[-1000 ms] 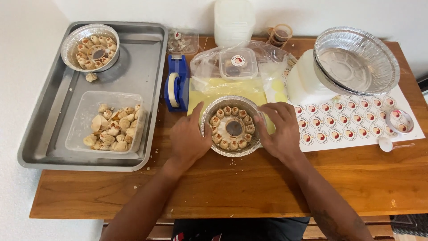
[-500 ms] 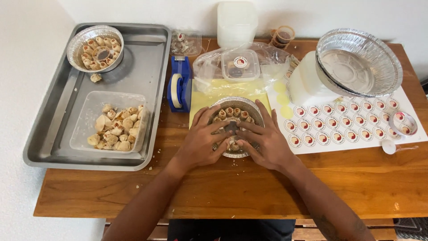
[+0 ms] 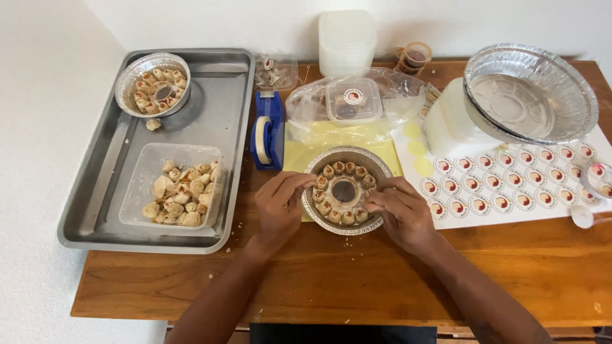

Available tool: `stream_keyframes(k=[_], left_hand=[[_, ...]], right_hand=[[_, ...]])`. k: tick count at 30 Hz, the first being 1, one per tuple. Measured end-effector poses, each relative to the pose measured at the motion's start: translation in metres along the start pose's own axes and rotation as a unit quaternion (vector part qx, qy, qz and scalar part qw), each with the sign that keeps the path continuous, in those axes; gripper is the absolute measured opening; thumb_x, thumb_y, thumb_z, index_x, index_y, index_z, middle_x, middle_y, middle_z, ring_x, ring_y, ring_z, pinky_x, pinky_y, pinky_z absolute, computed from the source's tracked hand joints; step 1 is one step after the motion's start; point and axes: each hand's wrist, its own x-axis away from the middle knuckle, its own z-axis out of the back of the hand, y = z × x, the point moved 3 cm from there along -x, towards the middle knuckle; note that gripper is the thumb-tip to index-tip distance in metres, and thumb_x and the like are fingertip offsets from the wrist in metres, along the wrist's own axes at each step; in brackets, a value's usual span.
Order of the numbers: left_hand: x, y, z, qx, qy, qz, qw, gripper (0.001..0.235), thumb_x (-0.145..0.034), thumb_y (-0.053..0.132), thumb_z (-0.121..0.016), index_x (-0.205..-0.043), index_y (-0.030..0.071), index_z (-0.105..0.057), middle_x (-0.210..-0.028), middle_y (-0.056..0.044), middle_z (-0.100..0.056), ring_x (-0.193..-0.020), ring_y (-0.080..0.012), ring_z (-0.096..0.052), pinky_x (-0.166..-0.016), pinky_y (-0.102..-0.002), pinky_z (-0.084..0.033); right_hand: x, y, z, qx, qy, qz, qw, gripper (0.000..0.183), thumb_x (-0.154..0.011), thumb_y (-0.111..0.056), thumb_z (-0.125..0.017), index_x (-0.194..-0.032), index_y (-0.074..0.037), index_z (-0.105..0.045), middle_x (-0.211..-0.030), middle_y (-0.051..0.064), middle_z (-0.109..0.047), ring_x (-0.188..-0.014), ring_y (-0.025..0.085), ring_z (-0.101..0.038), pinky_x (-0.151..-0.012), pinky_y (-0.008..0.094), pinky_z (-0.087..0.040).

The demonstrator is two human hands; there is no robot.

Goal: The person places small rolled food items into a circular arrangement inside a round aluminum foil container. They then move the filled container to a metal tray and begin preparing another empty foil container by pressing its center.

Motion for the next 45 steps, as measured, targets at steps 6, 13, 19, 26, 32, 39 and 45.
stream_keyframes(k=[6,13,19,26,32,39,45], left_hand=[[0.021,-0.016,-0.006,-0.081,-0.032,0.014,0.996,0.029,-0.103,0.029,-0.062,-0.079,0.013,-0.066,-0.059,0.0,-0.057,-0.047,-0.0191,-0.055,-0.046,-0.027,-0.048],[0.011,-0.01,-0.011,-0.144,-0.166,0.179,0.959,0.027,-0.104,0.019,-0.054,-0.127,0.009,-0.063,-0.109,-0.018,-0.064,-0.083,-0.0424,-0.074,-0.076,-0.055,-0.062],[0.01,-0.011,-0.013,-0.054,-0.243,0.318,0.915,0.041,-0.104,0.017,-0.047,-0.143,0.005,-0.049,-0.096,-0.033,-0.072,-0.088,-0.0581,-0.071,-0.078,-0.068,-0.055],[0.015,-0.022,-0.019,-0.016,-0.225,0.357,0.906,0.036,-0.103,0.018,-0.046,-0.136,0.007,-0.056,-0.093,-0.034,-0.072,-0.09,-0.0547,-0.072,-0.075,-0.061,-0.057],[0.004,-0.004,-0.009,0.046,-0.184,0.347,0.918,0.036,-0.104,0.016,-0.046,-0.136,0.004,-0.057,-0.089,-0.034,-0.072,-0.086,-0.0516,-0.073,-0.073,-0.054,-0.059],[-0.038,0.013,0.032,0.018,-0.186,0.222,0.957,0.032,-0.104,0.011,-0.05,-0.132,-0.002,-0.054,-0.083,-0.013,-0.074,-0.063,-0.0246,-0.069,-0.05,-0.037,-0.05],[-0.097,-0.01,0.085,-0.02,-0.181,0.273,0.945,0.027,-0.103,0.012,-0.05,-0.123,-0.002,-0.06,-0.085,-0.016,-0.079,-0.054,-0.0186,-0.076,-0.03,-0.017,-0.055]], right_hand=[[0.019,0.041,0.007,0.067,-0.04,-0.024,0.997,0.05,-0.103,-0.042,-0.056,-0.068,-0.007,-0.067,-0.056,0.008,-0.059,-0.059,0.025,-0.06,-0.065,0.036,-0.056],[-0.016,0.025,0.016,0.192,-0.118,-0.235,0.946,0.031,-0.108,-0.014,-0.062,-0.127,0.011,-0.065,-0.088,0.024,-0.065,-0.064,0.032,-0.066,-0.058,0.044,-0.052],[-0.01,0.028,0.015,0.118,-0.142,-0.357,0.916,0.025,-0.108,-0.016,-0.059,-0.12,0.002,-0.072,-0.052,0.017,-0.06,-0.049,0.028,-0.06,-0.056,0.04,-0.047],[-0.024,0.018,0.013,0.108,-0.147,-0.421,0.889,0.03,-0.108,-0.02,-0.058,-0.122,0.0,-0.076,-0.076,0.026,-0.074,-0.072,0.035,-0.073,-0.066,0.046,-0.055],[-0.036,0.006,0.024,0.084,-0.127,-0.444,0.883,0.03,-0.111,-0.021,-0.058,-0.126,0.0,-0.074,-0.097,0.029,-0.075,-0.095,0.043,-0.073,-0.081,0.054,-0.056],[-0.079,-0.021,0.029,0.029,-0.092,-0.439,0.893,0.027,-0.111,-0.02,-0.058,-0.125,-0.005,-0.075,-0.094,0.009,-0.075,-0.073,0.016,-0.061,-0.06,0.033,-0.049],[-0.166,-0.027,-0.012,0.005,-0.119,-0.293,0.949,0.028,-0.112,-0.016,-0.059,-0.088,-0.008,-0.071,-0.073,-0.005,-0.053,-0.07,0.004,-0.042,-0.061,0.026,-0.034]])
